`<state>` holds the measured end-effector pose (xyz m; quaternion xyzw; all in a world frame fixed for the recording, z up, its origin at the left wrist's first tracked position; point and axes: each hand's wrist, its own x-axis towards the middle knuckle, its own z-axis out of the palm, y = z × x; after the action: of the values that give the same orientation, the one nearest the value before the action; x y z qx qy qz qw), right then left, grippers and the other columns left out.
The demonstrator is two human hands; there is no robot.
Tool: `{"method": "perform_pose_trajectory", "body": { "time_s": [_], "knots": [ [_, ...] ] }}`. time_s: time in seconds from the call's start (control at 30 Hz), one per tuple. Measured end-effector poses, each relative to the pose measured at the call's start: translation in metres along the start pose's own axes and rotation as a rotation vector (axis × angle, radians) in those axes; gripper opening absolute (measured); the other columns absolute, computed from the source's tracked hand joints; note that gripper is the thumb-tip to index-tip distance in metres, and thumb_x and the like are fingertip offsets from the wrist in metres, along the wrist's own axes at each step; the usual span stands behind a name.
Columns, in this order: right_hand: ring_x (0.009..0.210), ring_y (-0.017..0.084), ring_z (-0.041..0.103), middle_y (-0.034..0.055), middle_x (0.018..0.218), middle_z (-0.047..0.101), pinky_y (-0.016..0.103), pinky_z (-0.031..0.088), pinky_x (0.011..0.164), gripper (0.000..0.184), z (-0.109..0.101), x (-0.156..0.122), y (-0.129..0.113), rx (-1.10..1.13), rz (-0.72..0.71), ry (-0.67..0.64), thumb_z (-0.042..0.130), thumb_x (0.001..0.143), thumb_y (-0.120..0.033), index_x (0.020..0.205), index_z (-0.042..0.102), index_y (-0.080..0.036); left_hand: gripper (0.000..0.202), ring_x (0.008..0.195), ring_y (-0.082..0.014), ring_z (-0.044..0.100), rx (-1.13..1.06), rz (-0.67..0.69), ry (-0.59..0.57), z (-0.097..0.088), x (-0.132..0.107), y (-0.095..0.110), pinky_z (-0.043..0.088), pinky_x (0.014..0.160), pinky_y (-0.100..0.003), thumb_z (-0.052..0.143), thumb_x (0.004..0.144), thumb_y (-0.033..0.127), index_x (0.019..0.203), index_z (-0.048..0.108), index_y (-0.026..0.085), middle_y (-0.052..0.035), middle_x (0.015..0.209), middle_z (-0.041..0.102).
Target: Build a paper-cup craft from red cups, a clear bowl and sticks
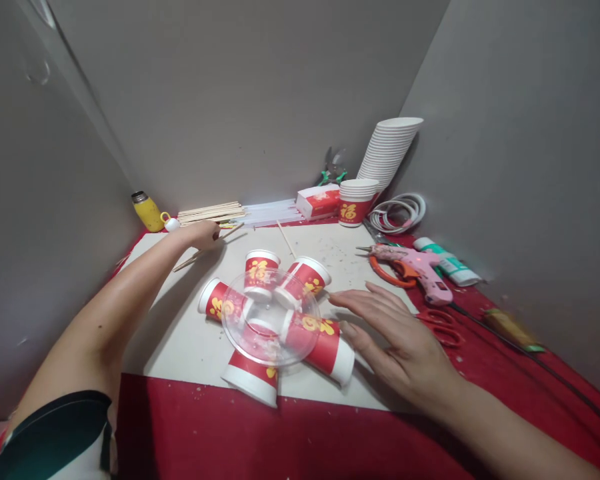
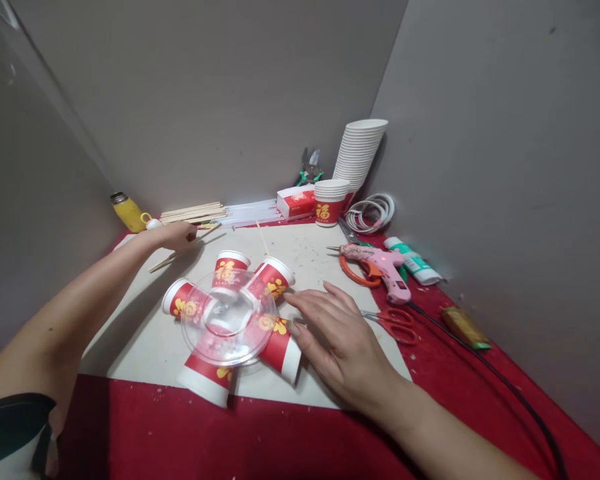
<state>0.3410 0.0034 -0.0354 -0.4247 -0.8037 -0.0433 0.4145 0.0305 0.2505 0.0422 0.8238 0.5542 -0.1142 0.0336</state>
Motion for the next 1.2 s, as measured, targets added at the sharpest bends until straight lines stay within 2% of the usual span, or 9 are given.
{"method": "perform_pose_trajectory", "body": {
  "time_s": [0.17, 0.3, 0.43, 0.53, 0.67, 0.83, 0.97, 1.07, 1.2],
  "knots": [
    [0.098, 0.024, 0.072, 0.0084, 0.108, 0.076, 0.052, 0.051, 0.101, 0.027, 0.0, 0.001, 0.003, 0.031, 0.035, -0.005, 0.053, 0.098, -0.03, 0.123, 0.063, -0.024, 0.012, 0.076, -0.0183, 0.065, -0.22, 0.045, 0.141, -0.028, -0.029, -0.003, 0.045, 0.066, -0.026, 0.061, 0.075, 0.021, 0.087, 0.062, 0.018, -0.0053, 0.083, 0.071],
    [0.098, 0.024, 0.073, 0.0084, 0.105, 0.077, 0.046, 0.057, 0.093, 0.022, -0.005, 0.007, 0.002, 0.085, 0.141, 0.059, 0.054, 0.098, -0.032, 0.112, 0.068, -0.022, 0.014, 0.073, -0.017, 0.067, -0.849, 0.237, 0.286, -0.05, -0.063, 0.013, 0.05, 0.069, -0.028, 0.067, 0.077, 0.02, 0.086, 0.056, 0.017, -0.0038, 0.076, 0.069],
    [0.096, 0.023, 0.075, 0.0062, 0.101, 0.079, 0.038, 0.062, 0.084, 0.021, -0.022, 0.027, -0.012, 0.252, 0.319, 0.113, 0.056, 0.097, -0.034, 0.105, 0.072, -0.023, 0.018, 0.071, -0.0167, 0.067, -1.147, 0.412, 0.254, -0.067, -0.109, 0.05, 0.05, 0.069, -0.029, 0.075, 0.074, 0.019, 0.082, 0.059, 0.017, -0.0034, 0.073, 0.069],
    [0.097, 0.022, 0.074, 0.0062, 0.1, 0.078, 0.039, 0.061, 0.087, 0.024, -0.038, 0.053, -0.032, 0.436, 0.419, 0.093, 0.061, 0.094, -0.039, 0.107, 0.073, -0.022, 0.017, 0.071, -0.0183, 0.067, -1.195, 0.478, 0.182, -0.074, -0.143, 0.087, 0.05, 0.066, -0.03, 0.078, 0.072, 0.018, 0.082, 0.065, 0.016, -0.004, 0.074, 0.069],
    [0.076, 0.016, 0.071, 0.0043, 0.096, 0.077, 0.031, 0.062, 0.07, 0.029, -0.045, 0.09, -0.056, 0.753, 0.422, 0.16, 0.07, 0.087, -0.043, 0.106, 0.073, -0.021, 0.012, 0.068, -0.0179, 0.065, -1.199, 0.596, 0.073, -0.074, -0.175, 0.129, 0.05, 0.063, -0.028, 0.077, 0.074, 0.018, 0.083, 0.068, 0.015, -0.0029, 0.073, 0.068],
    [0.059, 0.011, 0.061, -0.002, 0.065, 0.065, 0.023, 0.056, 0.055, 0.031, -0.031, 0.111, -0.065, 0.941, 0.381, 0.27, 0.073, 0.083, -0.049, 0.078, 0.069, -0.018, 0.013, 0.065, -0.0131, 0.064, -1.261, 0.655, 0.08, -0.063, -0.178, 0.145, 0.05, 0.061, -0.024, 0.074, 0.082, 0.022, 0.089, 0.066, 0.015, -0.0022, 0.073, 0.069],
    [0.062, 0.011, 0.064, -0.0007, 0.072, 0.068, 0.022, 0.056, 0.056, 0.036, -0.024, 0.123, -0.058, 1.054, 0.405, 0.282, 0.073, 0.081, -0.054, 0.08, 0.064, -0.019, 0.016, 0.061, -0.0104, 0.062, -1.333, 0.619, 0.175, -0.056, -0.169, 0.136, 0.05, 0.057, -0.022, 0.072, 0.084, 0.027, 0.086, 0.061, 0.015, -0.0025, 0.075, 0.07],
    [0.057, 0.009, 0.063, -0.0027, 0.07, 0.066, 0.023, 0.055, 0.056, 0.037, -0.029, 0.136, -0.05, 1.07, 0.367, 0.378, 0.069, 0.084, -0.056, 0.086, 0.059, -0.021, 0.016, 0.058, -0.0098, 0.062, -1.385, 0.586, 0.251, -0.056, -0.162, 0.127, 0.051, 0.056, -0.022, 0.07, 0.086, 0.028, 0.087, 0.06, 0.015, -0.0047, 0.078, 0.073],
    [0.051, 0.007, 0.056, -0.006, 0.063, 0.058, 0.02, 0.049, 0.051, 0.031, -0.037, 0.154, -0.042, 0.961, 0.247, 0.412, 0.069, 0.086, -0.052, 0.086, 0.062, -0.022, 0.03, 0.047, -0.0083, 0.056, -1.454, 0.583, 0.246, -0.06, -0.152, 0.119, 0.049, 0.049, -0.022, 0.066, 0.086, 0.023, 0.115, 0.059, 0.016, -0.0044, 0.076, 0.073]
  ]
}}
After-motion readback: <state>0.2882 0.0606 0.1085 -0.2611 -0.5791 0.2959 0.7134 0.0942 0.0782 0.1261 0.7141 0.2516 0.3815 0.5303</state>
